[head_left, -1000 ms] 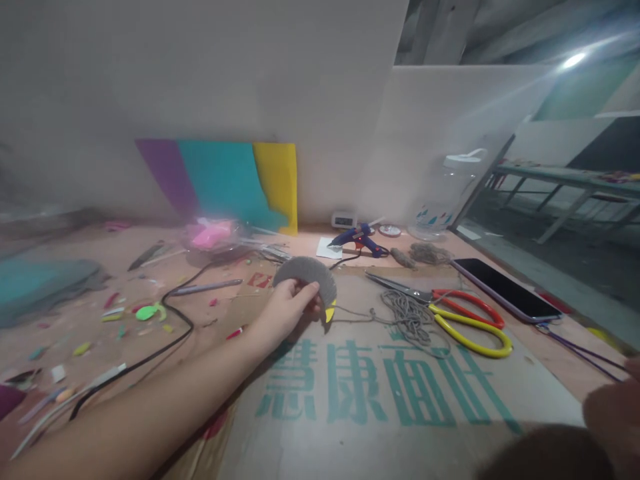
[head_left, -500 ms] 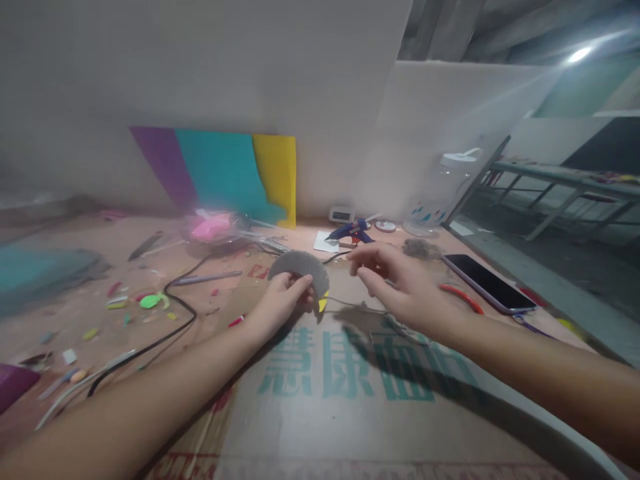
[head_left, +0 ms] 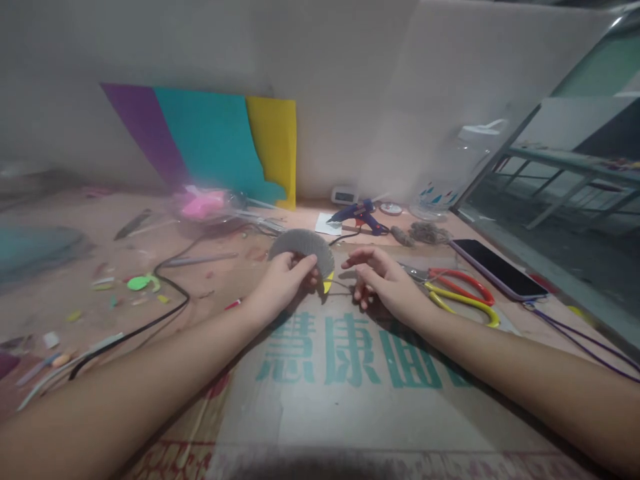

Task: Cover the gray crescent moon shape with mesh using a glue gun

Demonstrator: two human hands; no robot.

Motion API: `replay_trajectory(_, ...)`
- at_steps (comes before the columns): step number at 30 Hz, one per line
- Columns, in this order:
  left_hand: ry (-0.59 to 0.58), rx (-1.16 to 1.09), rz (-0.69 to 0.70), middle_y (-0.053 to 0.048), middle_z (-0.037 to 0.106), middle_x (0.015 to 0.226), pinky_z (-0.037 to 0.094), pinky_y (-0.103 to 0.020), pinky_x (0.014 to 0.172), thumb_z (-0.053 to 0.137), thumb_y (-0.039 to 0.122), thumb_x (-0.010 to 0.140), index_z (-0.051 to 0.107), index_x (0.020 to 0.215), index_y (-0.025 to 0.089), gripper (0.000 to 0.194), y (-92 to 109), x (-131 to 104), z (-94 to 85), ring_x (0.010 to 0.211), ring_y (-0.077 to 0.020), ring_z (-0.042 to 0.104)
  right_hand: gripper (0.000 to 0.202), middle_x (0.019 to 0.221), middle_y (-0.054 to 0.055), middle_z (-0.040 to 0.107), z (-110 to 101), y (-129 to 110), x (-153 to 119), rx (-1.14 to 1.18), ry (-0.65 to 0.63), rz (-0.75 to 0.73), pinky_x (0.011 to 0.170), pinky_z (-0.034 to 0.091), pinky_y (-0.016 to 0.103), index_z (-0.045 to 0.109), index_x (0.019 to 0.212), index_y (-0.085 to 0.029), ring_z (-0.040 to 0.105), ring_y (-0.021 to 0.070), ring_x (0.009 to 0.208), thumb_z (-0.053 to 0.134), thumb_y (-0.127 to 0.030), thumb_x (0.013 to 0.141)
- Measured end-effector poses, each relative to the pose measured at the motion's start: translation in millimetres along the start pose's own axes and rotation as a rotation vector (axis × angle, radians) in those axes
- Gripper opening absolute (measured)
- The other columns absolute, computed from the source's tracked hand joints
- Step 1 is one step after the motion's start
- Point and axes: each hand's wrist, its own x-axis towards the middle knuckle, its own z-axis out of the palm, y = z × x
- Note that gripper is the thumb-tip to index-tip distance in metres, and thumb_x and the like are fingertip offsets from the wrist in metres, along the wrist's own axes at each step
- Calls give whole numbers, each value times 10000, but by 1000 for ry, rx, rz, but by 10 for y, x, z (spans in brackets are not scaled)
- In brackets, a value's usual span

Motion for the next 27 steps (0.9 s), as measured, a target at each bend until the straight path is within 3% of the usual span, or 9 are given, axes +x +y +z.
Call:
replay_trajectory(10, -12, 73, 57, -4, 609, 614, 459, -225, 569, 647, 379, 785, 559, 684, 156, 260, -15, 32, -16, 569, -110, 574, 172, 1055, 53, 678, -11, -3, 0, -148, -13, -25, 427, 469, 204, 509, 1052, -216, 570, 63, 518, 534, -269, 890)
replay_trajectory(18, -26, 157, 159, -21, 634, 634, 460, -236, 592, 623, 370, 805, 595, 681, 158, 247, -41, 58, -50, 586, -124, 586, 165, 947, 53, 715, -32, -3, -25, -461, -29, -230, 697, 536, 297, 595, 1007, -200, 680, 164, 807, 619, -283, 867)
replay_trajectory(27, -65, 365, 289, -40, 639, 638, 432, -257, 603, 568, 413, 840, 615, 652, 160, 319, -90, 101, -96, 615, -151, 584, 110, 813, 25, 706, -53, -48, -9, -709, 15, -300, 715, 468, 293, 695, 857, -175, 613, 153, 724, 619, -255, 861)
